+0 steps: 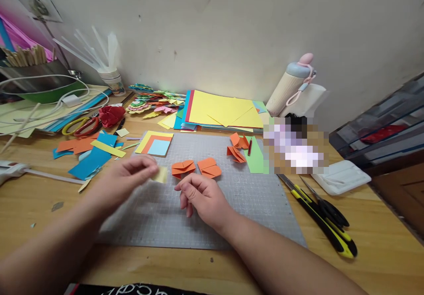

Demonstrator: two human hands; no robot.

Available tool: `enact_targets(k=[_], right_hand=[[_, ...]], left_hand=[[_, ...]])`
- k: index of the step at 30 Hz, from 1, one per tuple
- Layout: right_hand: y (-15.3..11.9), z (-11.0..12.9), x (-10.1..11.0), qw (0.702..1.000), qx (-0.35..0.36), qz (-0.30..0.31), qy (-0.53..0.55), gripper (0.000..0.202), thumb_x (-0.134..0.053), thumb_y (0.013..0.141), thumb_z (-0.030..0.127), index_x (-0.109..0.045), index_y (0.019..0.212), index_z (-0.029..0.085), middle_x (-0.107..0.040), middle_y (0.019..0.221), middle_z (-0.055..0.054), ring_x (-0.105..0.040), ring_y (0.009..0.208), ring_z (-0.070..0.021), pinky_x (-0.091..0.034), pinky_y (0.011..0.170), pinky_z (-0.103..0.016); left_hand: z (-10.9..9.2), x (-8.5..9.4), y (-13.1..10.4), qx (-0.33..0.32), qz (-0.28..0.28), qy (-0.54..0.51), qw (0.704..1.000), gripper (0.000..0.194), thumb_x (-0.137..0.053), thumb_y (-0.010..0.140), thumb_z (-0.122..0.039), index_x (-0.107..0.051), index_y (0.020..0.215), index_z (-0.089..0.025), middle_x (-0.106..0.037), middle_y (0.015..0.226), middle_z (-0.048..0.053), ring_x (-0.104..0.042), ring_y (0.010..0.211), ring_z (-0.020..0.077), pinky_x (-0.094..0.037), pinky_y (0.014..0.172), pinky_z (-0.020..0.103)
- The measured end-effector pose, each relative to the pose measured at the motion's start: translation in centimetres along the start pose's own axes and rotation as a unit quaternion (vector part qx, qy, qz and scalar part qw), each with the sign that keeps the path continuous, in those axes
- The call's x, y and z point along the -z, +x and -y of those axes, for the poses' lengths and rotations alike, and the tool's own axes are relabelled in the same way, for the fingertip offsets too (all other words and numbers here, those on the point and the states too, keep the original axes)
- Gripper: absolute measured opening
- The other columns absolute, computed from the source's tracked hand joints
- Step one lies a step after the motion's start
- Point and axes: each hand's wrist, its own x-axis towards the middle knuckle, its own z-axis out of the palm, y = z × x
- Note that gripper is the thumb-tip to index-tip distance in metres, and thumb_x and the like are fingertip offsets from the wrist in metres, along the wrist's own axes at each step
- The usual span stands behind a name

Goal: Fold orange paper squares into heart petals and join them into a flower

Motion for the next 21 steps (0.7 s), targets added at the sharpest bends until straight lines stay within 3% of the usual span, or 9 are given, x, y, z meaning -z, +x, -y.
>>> enact_targets(k=[2, 5, 7, 11, 15, 21], right_hand=[[-0.1, -0.1, 0.1, 1.000, -0.002, 0.004, -0.005, 0.031, -0.051, 0.090, 0.046, -0.061, 0.087, 0.017, -0.059, 0.062, 0.002, -0.052, 0.046, -0.0071, -0.039, 0.042, -0.020], [-0.1, -0.4, 0.1, 1.000, -0.010, 0.008, -0.016, 0.030, -0.049, 0.091, 0.044, -0.061, 0.086, 0.017, -0.058, 0.062, 0.002, -0.052, 0.048, -0.0075, -0.040, 0.045, -0.020], [-0.1, -0.5, 0.1, 1.000, -0.015, 0.011, -0.023, 0.029, -0.049, 0.092, 0.043, -0.061, 0.085, 0.017, -0.058, 0.062, 0.002, -0.051, 0.049, -0.0078, -0.042, 0.046, -0.021], [0.1, -0.5, 0.1, 0.999, -0.016, 0.011, -0.034, 0.028, -0.048, 0.092, 0.041, -0.062, 0.083, 0.017, -0.057, 0.062, 0.001, -0.051, 0.052, -0.0092, -0.043, 0.048, -0.023], [0.1, -0.4, 0.0, 0.999, -0.015, 0.006, -0.046, 0.027, -0.049, 0.091, 0.038, -0.061, 0.080, 0.017, -0.057, 0.062, 0.001, -0.050, 0.050, -0.0088, -0.043, 0.047, -0.023], [0.2, -0.3, -0.2, 0.998, -0.010, 0.002, -0.065, 0.026, -0.048, 0.090, 0.035, -0.060, 0.077, 0.017, -0.056, 0.061, 0.002, -0.049, 0.048, -0.0081, -0.043, 0.047, -0.022]], left_hand=[[-0.2, 2.9, 0.0, 0.028, -0.065, 0.185, 0.980, 0.031, -0.056, 0.074, -0.052, -0.061, 0.071, -0.021, -0.060, 0.073, -0.002, -0.051, 0.071, 0.0150, -0.038, 0.065, 0.024], [0.2, 6.5, -0.2, 0.095, -0.066, 0.264, 0.958, 0.033, -0.061, 0.070, -0.053, -0.066, 0.070, -0.020, -0.060, 0.061, -0.001, -0.049, 0.060, 0.0170, -0.032, 0.056, 0.025], [0.8, 7.6, -0.3, 0.115, -0.067, 0.302, 0.944, 0.029, -0.065, 0.067, -0.048, -0.067, 0.066, -0.019, -0.063, 0.062, 0.000, -0.053, 0.064, 0.0197, -0.034, 0.059, 0.026], [1.7, 7.5, 0.4, 0.115, -0.098, 0.348, 0.925, 0.029, -0.061, 0.074, -0.048, -0.069, 0.074, -0.020, -0.067, 0.071, 0.001, -0.057, 0.073, 0.0231, -0.035, 0.061, 0.026], [2.3, 6.8, 1.6, 0.102, -0.104, 0.369, 0.918, 0.031, -0.061, 0.074, -0.050, -0.070, 0.076, -0.021, -0.066, 0.069, 0.001, -0.058, 0.068, 0.0234, -0.035, 0.058, 0.027], [0.6, 7.9, 3.0, 0.028, -0.159, 0.427, 0.890, 0.033, -0.053, 0.084, -0.043, -0.066, 0.100, -0.017, -0.060, 0.085, 0.003, -0.053, 0.077, 0.0224, -0.034, 0.062, 0.025]])
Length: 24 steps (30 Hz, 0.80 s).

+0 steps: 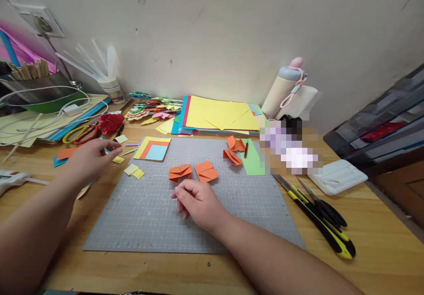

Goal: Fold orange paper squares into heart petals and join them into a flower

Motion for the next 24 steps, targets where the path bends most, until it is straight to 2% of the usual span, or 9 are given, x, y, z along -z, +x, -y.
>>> enact_targets(k=[3, 5, 9, 12, 15, 19, 21, 24], right_hand=[[0.1, 0.1, 0.0, 1.000, 0.002, 0.001, -0.007, 0.025, -0.049, 0.090, 0.034, -0.059, 0.076, 0.017, -0.056, 0.061, 0.002, -0.049, 0.048, -0.0080, -0.042, 0.046, -0.022], [0.1, 0.1, 0.1, 1.000, 0.004, 0.001, -0.011, 0.025, -0.049, 0.089, 0.035, -0.059, 0.075, 0.017, -0.056, 0.060, 0.002, -0.049, 0.048, -0.0080, -0.042, 0.046, -0.022], [0.1, -0.1, 0.1, 1.000, 0.004, 0.002, -0.016, 0.024, -0.050, 0.089, 0.035, -0.058, 0.075, 0.017, -0.055, 0.059, 0.002, -0.049, 0.047, -0.0080, -0.043, 0.046, -0.022], [0.1, -0.2, 0.1, 1.000, 0.004, 0.004, -0.017, 0.024, -0.050, 0.089, 0.036, -0.059, 0.076, 0.017, -0.055, 0.059, 0.002, -0.049, 0.048, -0.0084, -0.043, 0.046, -0.022], [0.1, -0.3, 0.1, 1.000, 0.004, 0.005, -0.015, 0.024, -0.050, 0.089, 0.035, -0.059, 0.077, 0.017, -0.055, 0.059, 0.002, -0.049, 0.049, -0.0087, -0.044, 0.046, -0.022], [0.2, -0.5, 0.1, 1.000, 0.006, 0.006, -0.012, 0.024, -0.050, 0.089, 0.036, -0.059, 0.077, 0.017, -0.055, 0.059, 0.002, -0.050, 0.049, -0.0089, -0.044, 0.047, -0.022], [0.1, -0.6, 0.1, 1.000, 0.007, 0.006, -0.009, 0.023, -0.050, 0.090, 0.035, -0.059, 0.078, 0.017, -0.055, 0.059, 0.002, -0.050, 0.050, -0.0091, -0.044, 0.047, -0.022], [0.0, -0.4, 0.1, 1.000, 0.009, 0.010, 0.001, 0.023, -0.050, 0.090, 0.035, -0.059, 0.079, 0.017, -0.054, 0.060, 0.002, -0.050, 0.050, -0.0092, -0.043, 0.047, -0.023]], left_hand=[[0.2, 1.4, 2.0, -0.009, -0.020, 0.029, 0.999, 0.029, -0.053, 0.084, -0.035, -0.065, 0.099, -0.013, -0.058, 0.090, 0.004, -0.049, 0.086, 0.0219, -0.030, 0.064, 0.023], [0.5, 1.9, 3.5, -0.001, -0.019, 0.038, 0.999, 0.028, -0.055, 0.083, -0.034, -0.066, 0.096, -0.012, -0.059, 0.083, 0.002, -0.047, 0.079, 0.0192, -0.028, 0.061, 0.022], [0.8, 1.3, 5.6, -0.004, 0.002, 0.034, 0.999, 0.027, -0.068, 0.073, -0.038, -0.064, 0.077, -0.012, -0.056, 0.067, -0.004, -0.045, 0.069, 0.0136, -0.027, 0.058, 0.019], [0.6, 0.5, 6.3, 0.010, 0.011, 0.025, 1.000, 0.024, -0.072, 0.069, -0.033, -0.059, 0.062, -0.014, -0.051, 0.055, -0.008, -0.043, 0.062, 0.0110, -0.026, 0.056, 0.018], [0.3, 0.3, 6.4, 0.031, 0.013, 0.012, 0.999, 0.027, -0.068, 0.072, -0.029, -0.054, 0.054, -0.016, -0.045, 0.047, -0.008, -0.041, 0.059, 0.0110, -0.025, 0.056, 0.019], [-0.5, 1.0, 5.6, 0.040, 0.015, -0.031, 0.999, 0.031, -0.070, 0.071, -0.038, -0.054, 0.054, -0.017, -0.045, 0.047, -0.007, -0.040, 0.061, 0.0127, -0.023, 0.056, 0.022], [-1.2, 1.3, 4.6, 0.034, 0.022, -0.067, 0.997, 0.028, -0.069, 0.072, -0.041, -0.058, 0.061, -0.017, -0.047, 0.049, -0.007, -0.040, 0.061, 0.0134, -0.023, 0.056, 0.024], [-2.7, 0.8, 2.1, 0.010, 0.066, -0.143, 0.987, 0.026, -0.067, 0.073, -0.042, -0.061, 0.069, -0.018, -0.047, 0.051, -0.007, -0.037, 0.056, 0.0118, -0.025, 0.055, 0.024]])
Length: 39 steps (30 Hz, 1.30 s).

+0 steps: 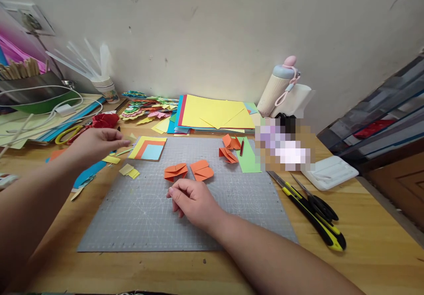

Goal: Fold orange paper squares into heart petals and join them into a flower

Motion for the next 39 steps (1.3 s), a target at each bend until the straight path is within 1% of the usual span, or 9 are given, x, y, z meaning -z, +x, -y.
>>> enact_targets(k=[3, 6, 7, 9, 11, 14, 19, 27, 39], right_hand=[[-0.1, 0.5, -0.1, 1.000, 0.021, -0.009, 0.022, 0.019, -0.054, 0.088, 0.036, -0.057, 0.098, 0.020, -0.057, 0.077, 0.000, -0.050, 0.053, -0.0082, -0.046, 0.052, -0.025], [-0.3, 0.9, -0.2, 0.996, 0.066, -0.012, 0.051, 0.051, -0.067, 0.079, 0.033, -0.043, 0.124, 0.030, -0.051, 0.111, -0.004, -0.054, 0.069, -0.0096, -0.048, 0.060, -0.026], [-0.4, 1.0, -0.3, 0.996, 0.075, -0.008, 0.053, 0.056, -0.071, 0.076, 0.032, -0.042, 0.124, 0.031, -0.049, 0.117, -0.005, -0.054, 0.075, -0.0112, -0.047, 0.061, -0.025], [-0.4, 1.2, -0.3, 0.997, 0.067, 0.009, 0.040, 0.040, -0.073, 0.073, 0.031, -0.054, 0.108, 0.026, -0.052, 0.110, -0.004, -0.053, 0.080, -0.0131, -0.044, 0.059, -0.023], [-0.4, 1.3, -0.4, 0.998, 0.041, 0.033, 0.029, 0.019, -0.070, 0.075, 0.033, -0.058, 0.081, 0.020, -0.057, 0.085, -0.001, -0.051, 0.070, -0.0117, -0.040, 0.056, -0.023], [-0.5, 1.4, -0.4, 0.997, 0.005, 0.069, 0.038, 0.024, -0.064, 0.080, 0.036, -0.052, 0.068, 0.019, -0.055, 0.063, 0.003, -0.044, 0.052, -0.0079, -0.035, 0.050, -0.022], [-0.6, 1.5, -0.5, 0.991, -0.030, 0.117, 0.049, 0.026, -0.062, 0.080, 0.040, -0.054, 0.069, 0.018, -0.059, 0.060, 0.003, -0.046, 0.047, -0.0066, -0.033, 0.045, -0.020], [-0.6, 1.3, -0.6, 0.986, -0.068, 0.141, 0.066, 0.030, -0.056, 0.083, 0.042, -0.052, 0.065, 0.018, -0.056, 0.053, 0.004, -0.053, 0.043, -0.0066, -0.035, 0.040, -0.018], [-0.6, 1.0, -0.6, 0.991, -0.048, 0.100, 0.071, 0.028, -0.058, 0.084, 0.039, -0.055, 0.067, 0.016, -0.056, 0.051, 0.003, -0.055, 0.041, -0.0073, -0.039, 0.039, -0.017]], left_hand=[[-1.3, -2.2, -3.5, -0.040, 0.099, -0.088, 0.990, 0.028, -0.061, 0.075, -0.047, -0.065, 0.073, -0.020, -0.057, 0.063, -0.004, -0.045, 0.060, 0.0126, -0.034, 0.059, 0.024], [-2.3, -4.5, -7.0, -0.047, 0.200, -0.198, 0.958, 0.026, -0.064, 0.073, -0.045, -0.065, 0.066, -0.020, -0.058, 0.063, -0.001, -0.050, 0.063, 0.0150, -0.039, 0.063, 0.026], [-2.5, -5.1, -7.8, -0.037, 0.235, -0.250, 0.939, 0.024, -0.064, 0.074, -0.043, -0.066, 0.066, -0.020, -0.060, 0.064, -0.001, -0.051, 0.064, 0.0155, -0.040, 0.064, 0.027], [-2.8, -6.0, -9.1, -0.021, 0.276, -0.308, 0.910, 0.020, -0.065, 0.075, -0.039, -0.066, 0.066, -0.020, -0.061, 0.065, -0.001, -0.052, 0.065, 0.0153, -0.040, 0.065, 0.027], [-2.9, -6.6, -9.6, -0.008, 0.257, -0.337, 0.906, 0.019, -0.064, 0.076, -0.037, -0.065, 0.068, -0.020, -0.060, 0.065, -0.001, -0.050, 0.063, 0.0143, -0.039, 0.063, 0.026], [-2.9, -6.8, -9.7, -0.005, 0.236, -0.338, 0.911, 0.019, -0.063, 0.076, -0.036, -0.060, 0.067, -0.019, -0.058, 0.065, -0.002, -0.049, 0.063, 0.0141, -0.038, 0.063, 0.026], [-2.7, -7.0, -9.7, -0.031, 0.290, -0.304, 0.907, 0.023, -0.055, 0.083, -0.037, -0.058, 0.069, -0.019, -0.055, 0.064, -0.002, -0.047, 0.062, 0.0139, -0.035, 0.061, 0.025], [-2.3, -8.1, -9.8, -0.032, 0.307, -0.302, 0.902, 0.031, -0.053, 0.084, -0.043, -0.054, 0.065, -0.018, -0.049, 0.061, -0.004, -0.044, 0.059, 0.0134, -0.032, 0.060, 0.025], [-2.8, -8.8, -10.3, -0.026, 0.259, -0.350, 0.900, 0.031, -0.053, 0.084, -0.042, -0.052, 0.064, -0.018, -0.050, 0.061, -0.004, -0.046, 0.061, 0.0128, -0.035, 0.062, 0.026]])
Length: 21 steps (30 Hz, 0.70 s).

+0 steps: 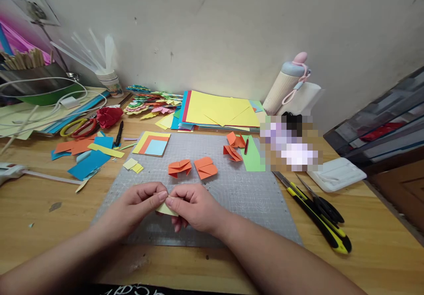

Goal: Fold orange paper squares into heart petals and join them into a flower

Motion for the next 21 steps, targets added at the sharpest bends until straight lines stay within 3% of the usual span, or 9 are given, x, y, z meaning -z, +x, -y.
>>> enact_targets(k=[5, 16, 21], right_hand=[[0.2, 0.1, 0.3, 0.998, 0.017, -0.058, 0.019, 0.031, -0.057, 0.083, 0.045, -0.049, 0.070, 0.019, -0.055, 0.054, 0.005, -0.053, 0.041, -0.0074, -0.041, 0.040, -0.018], [0.4, 0.5, 1.0, 0.980, 0.059, -0.192, -0.004, 0.029, -0.052, 0.088, 0.040, -0.048, 0.069, 0.019, -0.053, 0.057, 0.005, -0.052, 0.046, -0.0063, -0.037, 0.043, -0.017], [0.5, 0.4, 0.9, 0.984, 0.054, -0.171, -0.024, 0.031, -0.057, 0.085, 0.041, -0.046, 0.066, 0.019, -0.051, 0.052, 0.006, -0.050, 0.043, -0.0072, -0.037, 0.043, -0.020]], left_hand=[[0.3, 0.3, 0.2, -0.016, -0.087, -0.005, 0.996, 0.030, -0.055, 0.084, -0.043, -0.054, 0.065, -0.019, -0.047, 0.058, -0.005, -0.042, 0.058, 0.0118, -0.033, 0.059, 0.025], [1.5, 2.2, 0.7, -0.038, -0.218, -0.021, 0.975, 0.029, -0.058, 0.083, -0.043, -0.055, 0.068, -0.019, -0.053, 0.061, -0.004, -0.044, 0.058, 0.0114, -0.034, 0.059, 0.023], [1.5, 1.9, 0.7, -0.029, -0.183, -0.001, 0.983, 0.027, -0.065, 0.076, -0.042, -0.059, 0.065, -0.018, -0.049, 0.056, -0.004, -0.043, 0.055, 0.0107, -0.034, 0.055, 0.023]])
